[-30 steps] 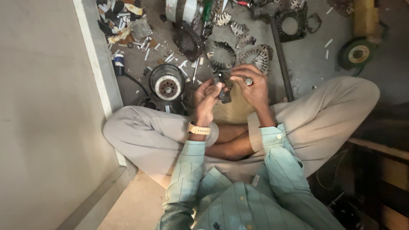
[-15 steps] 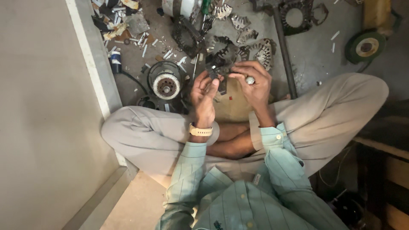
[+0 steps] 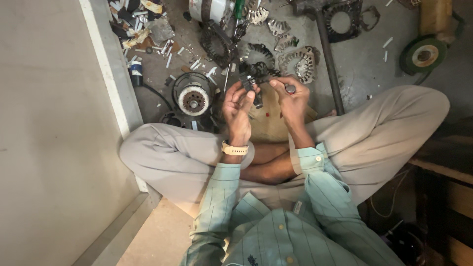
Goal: The person sits on the floor of a workshop among scattered alternator and motor parts and dismantles them. They use a screwdriver to pry components, hold parts in one hand, and strike them with a hammer to break housings apart, working through parts one at a time.
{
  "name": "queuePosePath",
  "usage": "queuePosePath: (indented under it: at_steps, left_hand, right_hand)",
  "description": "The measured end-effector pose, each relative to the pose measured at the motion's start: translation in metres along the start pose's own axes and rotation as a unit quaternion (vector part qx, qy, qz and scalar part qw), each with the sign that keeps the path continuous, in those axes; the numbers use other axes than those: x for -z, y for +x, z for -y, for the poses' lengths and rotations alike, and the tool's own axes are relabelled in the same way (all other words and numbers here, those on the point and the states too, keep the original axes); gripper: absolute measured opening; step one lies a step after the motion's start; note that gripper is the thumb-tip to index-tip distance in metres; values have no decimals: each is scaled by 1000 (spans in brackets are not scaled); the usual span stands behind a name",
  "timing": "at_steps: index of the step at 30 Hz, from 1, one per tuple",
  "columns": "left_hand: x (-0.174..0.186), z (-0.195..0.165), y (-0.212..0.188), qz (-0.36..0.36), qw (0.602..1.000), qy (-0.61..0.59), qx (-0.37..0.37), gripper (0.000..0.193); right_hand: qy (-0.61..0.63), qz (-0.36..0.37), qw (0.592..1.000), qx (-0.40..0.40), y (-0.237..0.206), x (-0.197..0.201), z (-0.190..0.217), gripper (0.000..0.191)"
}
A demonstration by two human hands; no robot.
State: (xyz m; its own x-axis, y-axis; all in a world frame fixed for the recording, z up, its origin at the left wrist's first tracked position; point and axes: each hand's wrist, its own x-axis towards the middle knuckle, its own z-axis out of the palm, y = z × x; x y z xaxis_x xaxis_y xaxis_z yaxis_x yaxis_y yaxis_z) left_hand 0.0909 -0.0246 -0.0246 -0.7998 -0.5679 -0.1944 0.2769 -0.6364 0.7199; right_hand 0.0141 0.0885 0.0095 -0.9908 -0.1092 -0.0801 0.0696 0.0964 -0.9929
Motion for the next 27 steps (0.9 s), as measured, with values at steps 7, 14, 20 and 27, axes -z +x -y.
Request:
queuePosePath:
  at_steps: [7,14,20,27]
  left_hand:
    - [2,7,3,-1,1000,28,9,46]
    - [10,15,8,-67,996,50,25,43]
    - [6,7,11,-94,994,51,33,42]
    - [-3,-12,-4,-85,991,19,106,35]
  right_hand:
    - [30,-18,995,-94,4,2,-6,10]
    - [-129,36,955,265,9,7,15,30]
    - [154,4,970,187,3,21,51,45]
    - [352,59,922,148,-20,29,91,63]
